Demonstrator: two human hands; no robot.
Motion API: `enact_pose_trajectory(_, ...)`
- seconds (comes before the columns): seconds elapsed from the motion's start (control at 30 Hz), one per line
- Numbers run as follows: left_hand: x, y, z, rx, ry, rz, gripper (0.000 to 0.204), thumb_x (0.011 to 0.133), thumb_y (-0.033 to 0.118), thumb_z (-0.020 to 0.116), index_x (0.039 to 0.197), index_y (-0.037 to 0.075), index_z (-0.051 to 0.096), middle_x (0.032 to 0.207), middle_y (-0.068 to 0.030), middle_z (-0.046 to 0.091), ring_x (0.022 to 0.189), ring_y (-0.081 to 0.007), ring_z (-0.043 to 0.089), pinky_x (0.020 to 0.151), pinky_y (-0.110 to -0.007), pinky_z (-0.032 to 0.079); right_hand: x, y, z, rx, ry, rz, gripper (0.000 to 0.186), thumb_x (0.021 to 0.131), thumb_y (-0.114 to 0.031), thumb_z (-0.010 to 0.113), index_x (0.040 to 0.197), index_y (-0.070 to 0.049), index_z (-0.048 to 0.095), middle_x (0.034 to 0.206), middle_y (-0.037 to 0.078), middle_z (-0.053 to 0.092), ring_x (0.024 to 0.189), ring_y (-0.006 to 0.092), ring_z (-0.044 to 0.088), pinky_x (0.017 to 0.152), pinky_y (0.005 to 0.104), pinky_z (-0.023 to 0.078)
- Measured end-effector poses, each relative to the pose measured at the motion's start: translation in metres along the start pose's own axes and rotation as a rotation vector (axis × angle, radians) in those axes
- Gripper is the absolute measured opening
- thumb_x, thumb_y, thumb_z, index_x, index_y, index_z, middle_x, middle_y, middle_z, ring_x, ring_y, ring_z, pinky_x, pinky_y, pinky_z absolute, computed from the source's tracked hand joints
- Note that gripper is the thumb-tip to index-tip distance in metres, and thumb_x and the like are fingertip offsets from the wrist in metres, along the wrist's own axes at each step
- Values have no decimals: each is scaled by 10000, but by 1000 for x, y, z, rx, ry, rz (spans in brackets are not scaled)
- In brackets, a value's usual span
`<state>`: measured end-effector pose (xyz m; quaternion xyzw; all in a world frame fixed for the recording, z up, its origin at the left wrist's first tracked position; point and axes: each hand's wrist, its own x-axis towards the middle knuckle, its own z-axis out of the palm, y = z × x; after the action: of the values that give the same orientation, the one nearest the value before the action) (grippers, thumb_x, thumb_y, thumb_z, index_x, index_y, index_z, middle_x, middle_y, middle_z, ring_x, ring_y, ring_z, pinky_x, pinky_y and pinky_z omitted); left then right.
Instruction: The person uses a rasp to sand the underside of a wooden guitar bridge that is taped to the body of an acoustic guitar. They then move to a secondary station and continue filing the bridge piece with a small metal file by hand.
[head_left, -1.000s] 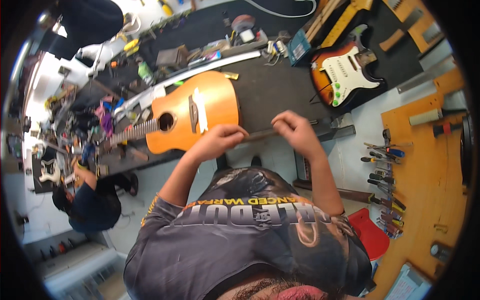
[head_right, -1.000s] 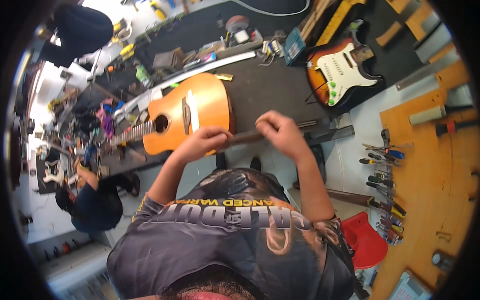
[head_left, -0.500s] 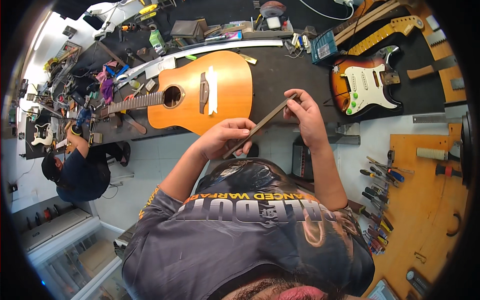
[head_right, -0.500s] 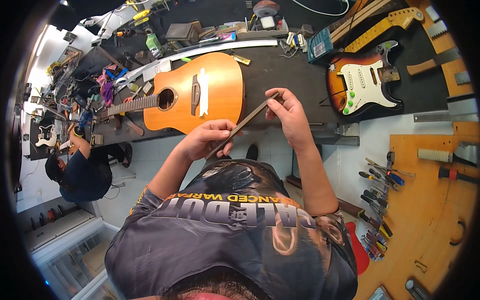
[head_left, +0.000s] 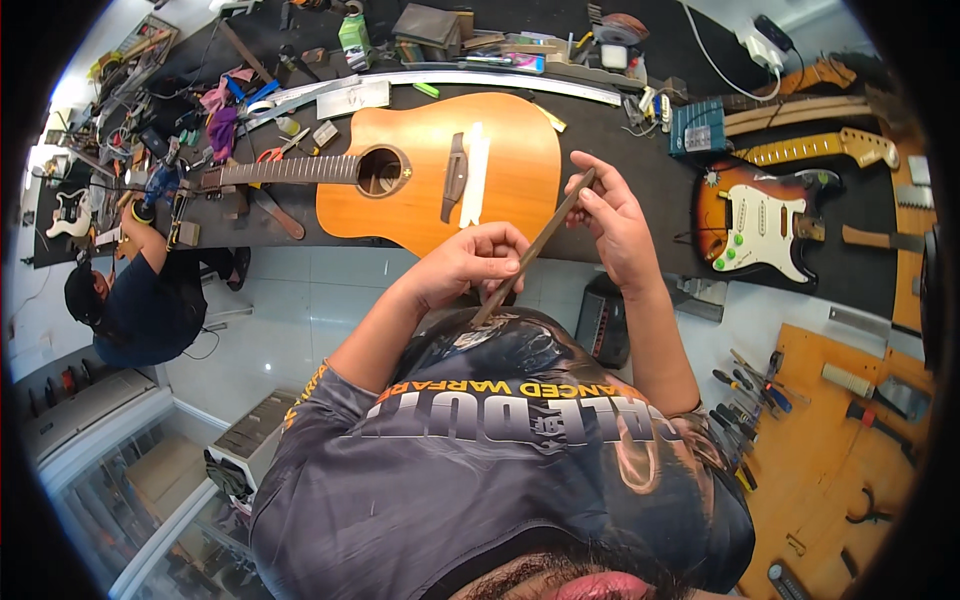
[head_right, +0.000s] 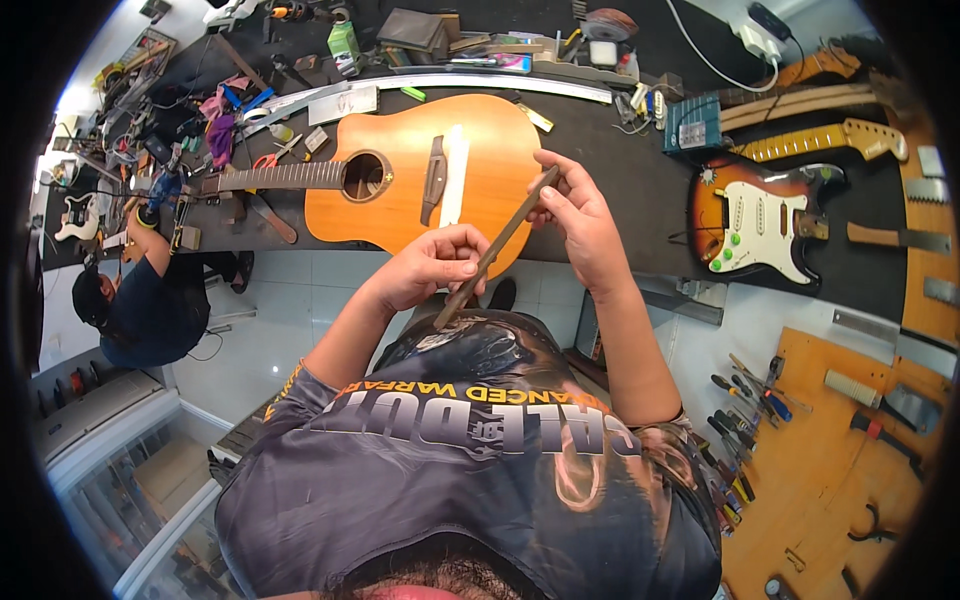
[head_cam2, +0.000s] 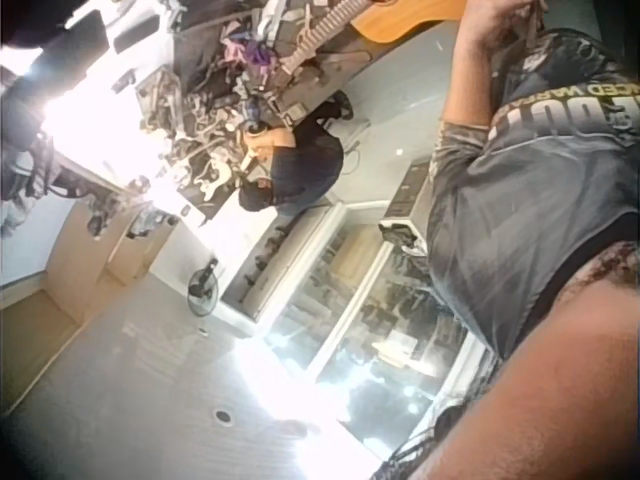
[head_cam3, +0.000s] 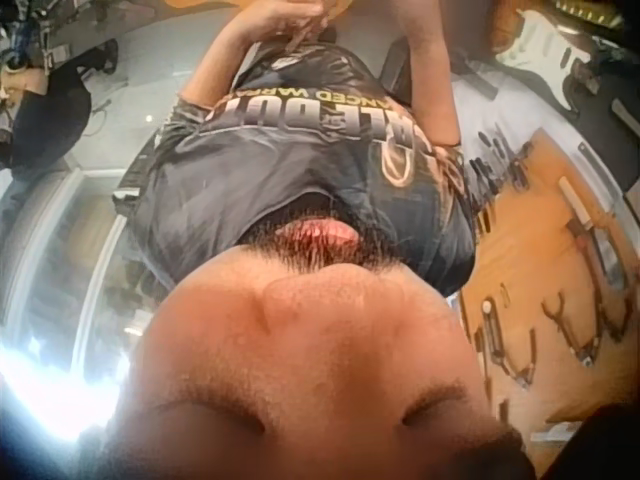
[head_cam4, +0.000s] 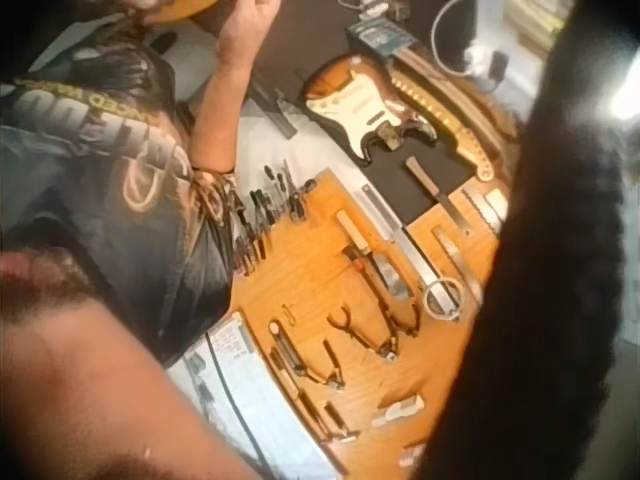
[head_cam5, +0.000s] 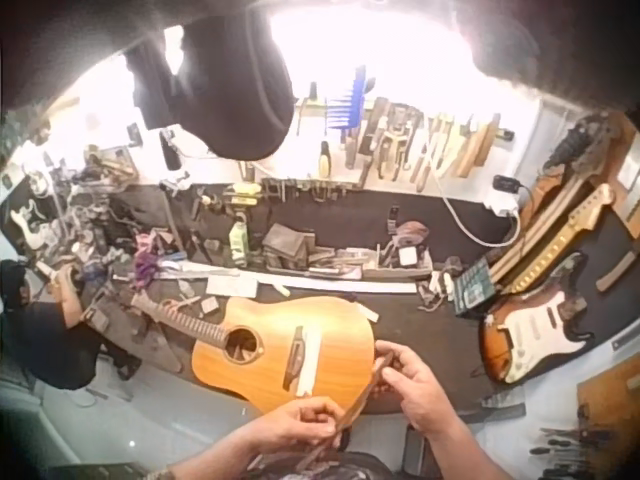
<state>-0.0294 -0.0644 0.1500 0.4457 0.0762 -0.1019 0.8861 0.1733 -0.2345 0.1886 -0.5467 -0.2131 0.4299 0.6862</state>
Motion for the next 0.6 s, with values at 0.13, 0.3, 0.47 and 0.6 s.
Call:
enact_pose_trajectory(0.13, 4, 4, -13, 74, 165, 29, 276, 1104, 293, 647, 1267, 75, 607, 848, -6, 672, 677, -63, 614, 585, -215, 440, 29, 24, 17, 57, -40, 81, 455, 1104, -114, 548, 1545, -58, 452, 1168, 40, 633, 974, 139, 627, 900, 313, 529)
enact_pose_trajectory(0.3, 17, -26, -45, 115, 319, 92, 262, 1137, 278, 591, 1297, 70, 586, 781, 2, 612, 590, -69, 563, 520, -231, 416, 72, 78, 18, 136, -115, 189, 436, 1107, -117, 541, 1532, -73, 452, 1194, 45, 629, 1000, 144, 624, 919, 319, 524)
enact_pose_trajectory(0.47, 25, -74, -85, 266, 702, 204, 221, 1093, 216, 644, 1225, 39, 639, 722, -19, 584, 584, -123, 571, 553, -313, 467, 123, 124, 25, -189, -175, 216, 441, 1087, -85, 558, 1526, -76, 525, 1252, 66, 664, 1146, 192, 635, 997, 347, 515)
enact_pose_trajectory(0.6, 37, -74, -102, 1107, 1081, 269, 214, 1008, 210, 712, 1148, 50, 690, 737, -134, 701, 645, -304, 702, 583, -412, 532, 167, 152, 11, -1031, -156, -368, 446, 972, -28, 628, 1408, -121, 624, 1275, 100, 667, 1269, 328, 584, 1116, 469, 422)
